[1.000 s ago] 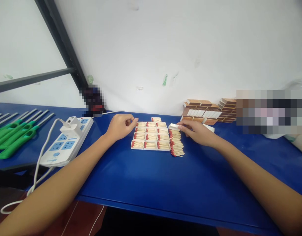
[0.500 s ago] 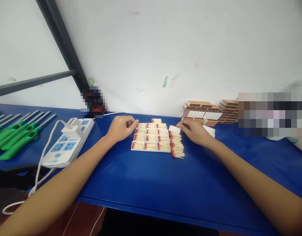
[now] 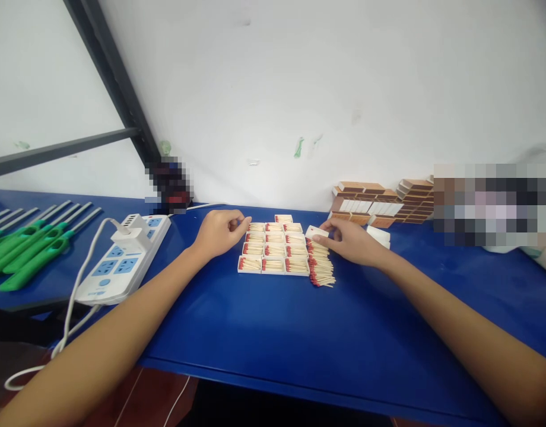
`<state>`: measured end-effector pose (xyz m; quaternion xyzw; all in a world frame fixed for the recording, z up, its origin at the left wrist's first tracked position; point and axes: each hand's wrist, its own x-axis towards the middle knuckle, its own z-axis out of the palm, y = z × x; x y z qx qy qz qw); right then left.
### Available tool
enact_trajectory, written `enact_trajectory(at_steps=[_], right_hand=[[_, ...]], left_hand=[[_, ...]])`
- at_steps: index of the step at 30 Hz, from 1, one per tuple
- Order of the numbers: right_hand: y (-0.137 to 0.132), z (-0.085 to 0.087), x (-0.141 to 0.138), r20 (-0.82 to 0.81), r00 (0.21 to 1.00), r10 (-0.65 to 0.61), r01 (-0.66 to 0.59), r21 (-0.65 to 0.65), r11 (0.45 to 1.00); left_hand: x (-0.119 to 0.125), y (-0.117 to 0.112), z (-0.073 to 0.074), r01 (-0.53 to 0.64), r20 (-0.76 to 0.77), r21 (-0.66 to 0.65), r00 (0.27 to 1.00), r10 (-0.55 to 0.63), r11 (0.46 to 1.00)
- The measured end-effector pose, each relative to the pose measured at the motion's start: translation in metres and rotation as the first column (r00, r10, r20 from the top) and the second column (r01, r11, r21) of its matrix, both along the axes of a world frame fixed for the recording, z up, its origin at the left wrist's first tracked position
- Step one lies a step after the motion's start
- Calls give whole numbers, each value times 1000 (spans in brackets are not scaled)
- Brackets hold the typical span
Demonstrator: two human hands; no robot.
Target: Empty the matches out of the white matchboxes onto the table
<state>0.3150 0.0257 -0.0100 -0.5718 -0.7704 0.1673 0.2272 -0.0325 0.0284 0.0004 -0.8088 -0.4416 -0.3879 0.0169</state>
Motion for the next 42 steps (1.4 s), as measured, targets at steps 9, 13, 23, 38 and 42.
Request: enact_trajectory(at_steps=[9,13,23,38,42], right_hand=[[3,-3,6,-184,981,60,-45,84,995],[5,-2,4,-224,974,9,17,112,994],[3,-3,3,-202,979,13,15,139,990],[-6,5,15,-78,983,165,-167,-30,985],[-7,9,14,-122,979,164,-165,2,986]], left_hand=[[0,-1,0,-4,3,2,1000,4,1000],[2,-2,0,-3,2,-14,1000,3,1000],[2,-2,1,-6,32,16,999,5,1000],[3,-2,0,-11,13,20,1000,10,1000],[3,-3,0,-2,18,13,1000,2,1000]])
